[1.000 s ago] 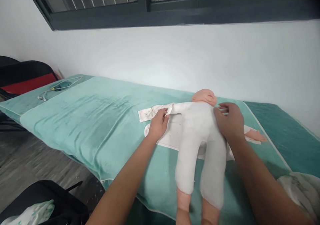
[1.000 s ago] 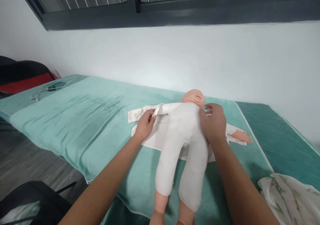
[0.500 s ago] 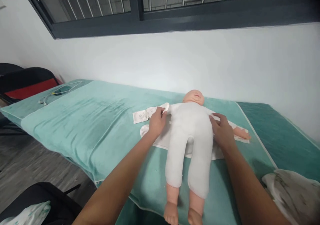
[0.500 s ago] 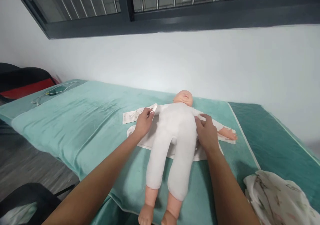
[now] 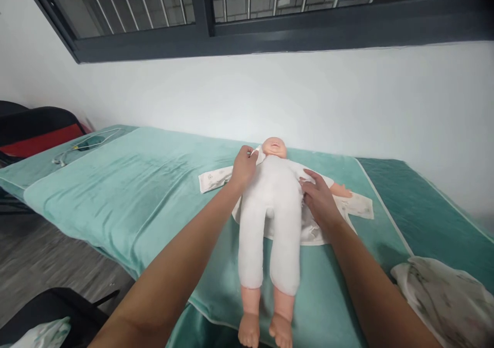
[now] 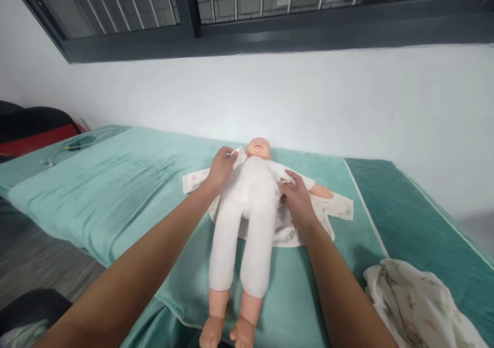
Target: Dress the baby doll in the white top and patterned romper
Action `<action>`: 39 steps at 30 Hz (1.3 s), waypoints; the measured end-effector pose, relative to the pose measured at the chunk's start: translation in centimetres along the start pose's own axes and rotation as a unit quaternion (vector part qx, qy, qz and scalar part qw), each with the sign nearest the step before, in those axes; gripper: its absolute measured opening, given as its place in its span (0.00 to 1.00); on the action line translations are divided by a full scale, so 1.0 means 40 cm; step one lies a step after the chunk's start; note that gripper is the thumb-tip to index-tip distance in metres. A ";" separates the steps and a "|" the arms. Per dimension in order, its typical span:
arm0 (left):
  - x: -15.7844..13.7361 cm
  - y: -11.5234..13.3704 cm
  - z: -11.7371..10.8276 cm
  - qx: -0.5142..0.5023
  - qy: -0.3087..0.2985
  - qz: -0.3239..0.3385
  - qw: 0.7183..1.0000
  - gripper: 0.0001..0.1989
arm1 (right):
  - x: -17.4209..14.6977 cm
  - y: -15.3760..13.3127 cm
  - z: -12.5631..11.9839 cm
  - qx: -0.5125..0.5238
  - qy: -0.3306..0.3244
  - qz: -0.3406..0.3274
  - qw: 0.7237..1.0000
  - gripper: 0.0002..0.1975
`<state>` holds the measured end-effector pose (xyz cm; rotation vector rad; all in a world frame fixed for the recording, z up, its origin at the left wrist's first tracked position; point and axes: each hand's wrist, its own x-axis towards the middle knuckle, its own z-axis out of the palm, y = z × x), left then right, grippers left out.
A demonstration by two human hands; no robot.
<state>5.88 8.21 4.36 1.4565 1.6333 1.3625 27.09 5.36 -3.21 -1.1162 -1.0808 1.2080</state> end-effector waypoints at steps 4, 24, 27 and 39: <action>0.003 0.040 -0.023 0.053 -0.026 0.026 0.998 0.08 | -0.004 -0.007 0.010 0.003 -0.092 0.027 0.995 0.34; -0.113 0.112 -0.134 0.006 -0.181 -0.038 0.983 0.11 | 0.003 0.018 -0.001 0.049 -0.102 0.027 0.993 0.31; -0.166 0.067 -0.149 0.109 -0.133 0.001 0.985 0.11 | 0.004 0.017 -0.001 0.035 -0.099 0.022 0.994 0.32; -0.287 0.020 -0.091 0.392 -0.075 0.116 0.909 0.11 | 0.000 0.013 -0.001 0.025 -0.100 0.017 0.994 0.32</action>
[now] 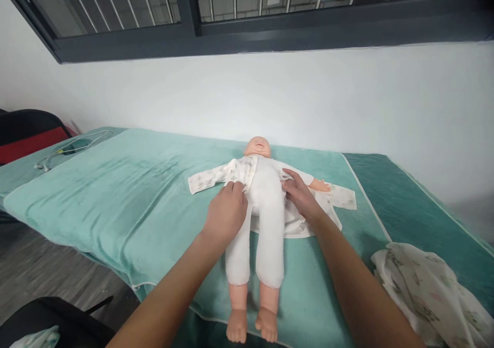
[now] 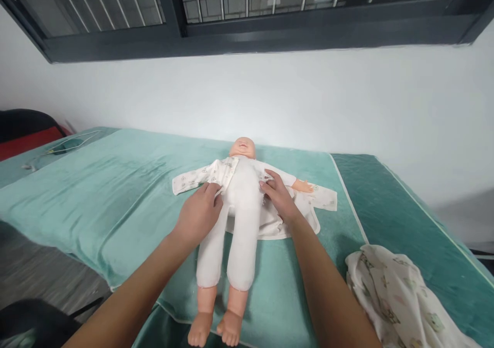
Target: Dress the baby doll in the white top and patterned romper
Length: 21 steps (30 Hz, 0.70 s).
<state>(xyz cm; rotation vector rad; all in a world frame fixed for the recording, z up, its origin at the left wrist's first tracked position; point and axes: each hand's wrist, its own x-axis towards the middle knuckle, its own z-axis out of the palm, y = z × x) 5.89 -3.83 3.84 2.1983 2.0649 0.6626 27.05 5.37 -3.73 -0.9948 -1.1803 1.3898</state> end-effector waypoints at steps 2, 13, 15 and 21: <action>0.025 0.013 -0.016 -0.104 -0.018 -0.042 0.993 0.08 | 0.002 0.002 -0.002 -0.001 0.000 0.001 1.000 0.32; 0.041 0.097 -0.013 -0.307 0.036 0.029 0.951 0.07 | -0.001 0.000 -0.004 -0.021 -0.010 -0.014 1.000 0.31; 0.067 0.069 0.007 -0.230 0.092 0.042 0.968 0.08 | -0.003 -0.006 0.000 -0.022 -0.007 -0.016 1.000 0.31; 0.180 0.058 0.028 -0.023 0.030 -0.016 0.999 0.19 | -0.006 -0.017 0.009 -0.026 0.000 -0.014 1.000 0.29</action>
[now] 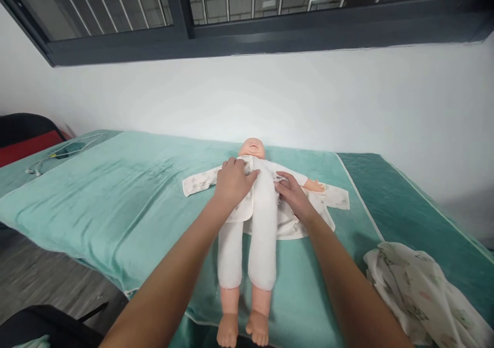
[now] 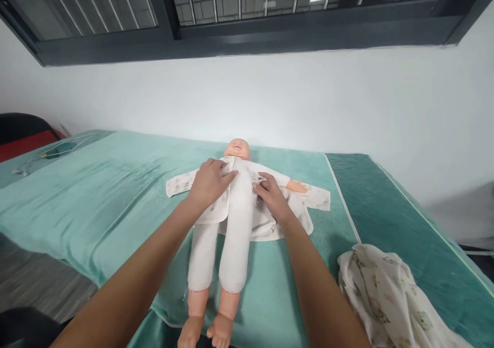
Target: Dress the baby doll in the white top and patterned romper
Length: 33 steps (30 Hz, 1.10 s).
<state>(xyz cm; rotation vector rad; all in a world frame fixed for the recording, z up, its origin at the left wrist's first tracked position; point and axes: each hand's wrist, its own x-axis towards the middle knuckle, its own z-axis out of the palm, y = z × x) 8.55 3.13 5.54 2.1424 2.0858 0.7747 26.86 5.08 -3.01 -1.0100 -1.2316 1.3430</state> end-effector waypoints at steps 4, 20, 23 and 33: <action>0.047 0.038 0.000 0.080 -0.026 0.007 0.996 0.15 | 0.002 0.007 -0.002 -0.009 0.003 -0.021 1.000 0.25; 0.163 0.144 0.067 0.067 -0.136 0.178 0.972 0.15 | -0.005 -0.015 -0.001 0.018 -0.034 -0.031 0.999 0.15; 0.196 0.180 0.080 0.072 -0.237 0.225 0.942 0.21 | -0.010 -0.024 0.002 0.040 -0.044 -0.037 0.998 0.15; 0.252 0.239 0.108 0.093 -0.421 0.210 0.877 0.32 | -0.013 -0.007 0.005 0.013 -0.066 -0.083 0.994 0.12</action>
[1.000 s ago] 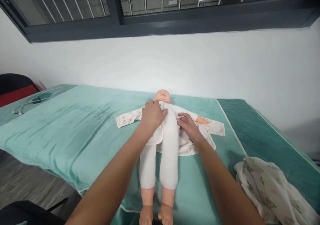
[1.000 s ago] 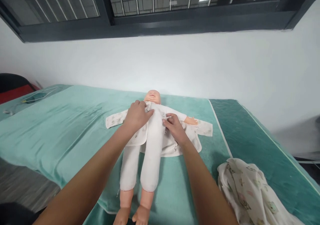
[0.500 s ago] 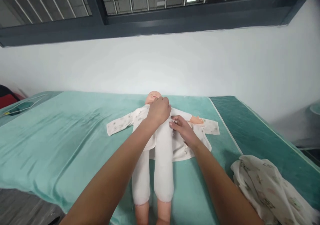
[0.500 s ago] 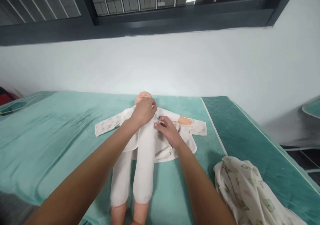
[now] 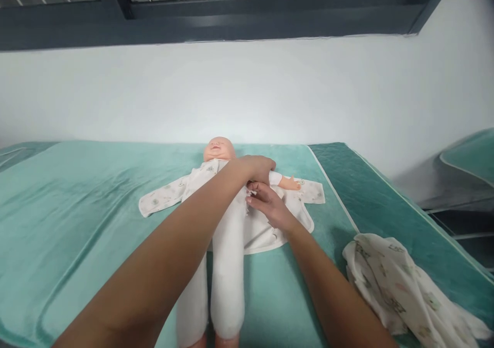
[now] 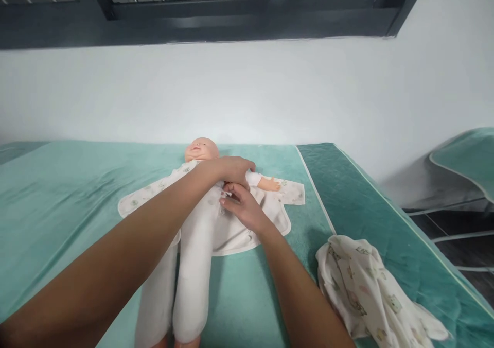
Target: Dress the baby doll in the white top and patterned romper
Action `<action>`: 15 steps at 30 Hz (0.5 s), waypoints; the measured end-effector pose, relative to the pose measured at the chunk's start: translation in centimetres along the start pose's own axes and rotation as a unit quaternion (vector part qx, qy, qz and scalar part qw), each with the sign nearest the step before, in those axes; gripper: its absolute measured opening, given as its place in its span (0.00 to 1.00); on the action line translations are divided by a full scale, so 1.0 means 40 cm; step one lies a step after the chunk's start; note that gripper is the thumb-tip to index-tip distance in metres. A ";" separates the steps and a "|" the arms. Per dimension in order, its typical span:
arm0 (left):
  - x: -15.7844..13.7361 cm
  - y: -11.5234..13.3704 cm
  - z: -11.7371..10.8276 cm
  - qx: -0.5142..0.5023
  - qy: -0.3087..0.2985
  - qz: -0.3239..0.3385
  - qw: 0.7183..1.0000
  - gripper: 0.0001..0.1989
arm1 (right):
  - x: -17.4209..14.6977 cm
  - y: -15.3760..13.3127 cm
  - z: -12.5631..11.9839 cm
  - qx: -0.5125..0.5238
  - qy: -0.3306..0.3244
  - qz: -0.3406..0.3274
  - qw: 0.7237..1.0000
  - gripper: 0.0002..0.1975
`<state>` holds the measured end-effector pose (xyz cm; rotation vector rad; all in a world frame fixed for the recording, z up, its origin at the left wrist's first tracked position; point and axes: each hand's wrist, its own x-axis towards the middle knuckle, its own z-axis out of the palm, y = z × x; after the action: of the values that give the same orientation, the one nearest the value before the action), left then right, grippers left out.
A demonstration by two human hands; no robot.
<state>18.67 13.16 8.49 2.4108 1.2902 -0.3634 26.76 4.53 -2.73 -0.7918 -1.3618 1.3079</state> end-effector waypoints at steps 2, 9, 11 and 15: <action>-0.002 0.003 0.005 0.040 0.031 0.019 0.999 0.24 | 0.000 0.004 -0.001 0.002 -0.009 -0.004 1.000 0.12; -0.045 -0.014 0.042 0.061 0.217 0.073 0.971 0.13 | 0.008 0.003 -0.072 -0.207 0.162 -0.015 0.965 0.03; -0.056 -0.020 0.050 0.069 0.219 0.081 0.970 0.10 | 0.011 0.008 -0.121 -0.318 0.275 0.007 0.907 0.02; -0.064 -0.022 0.056 0.095 0.208 0.075 0.971 0.12 | 0.010 0.020 -0.199 -0.427 0.336 0.101 0.834 0.10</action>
<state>16.45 10.73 7.32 2.8338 1.2701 0.0742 34.10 7.25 -4.49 -1.8428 -1.2447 0.3845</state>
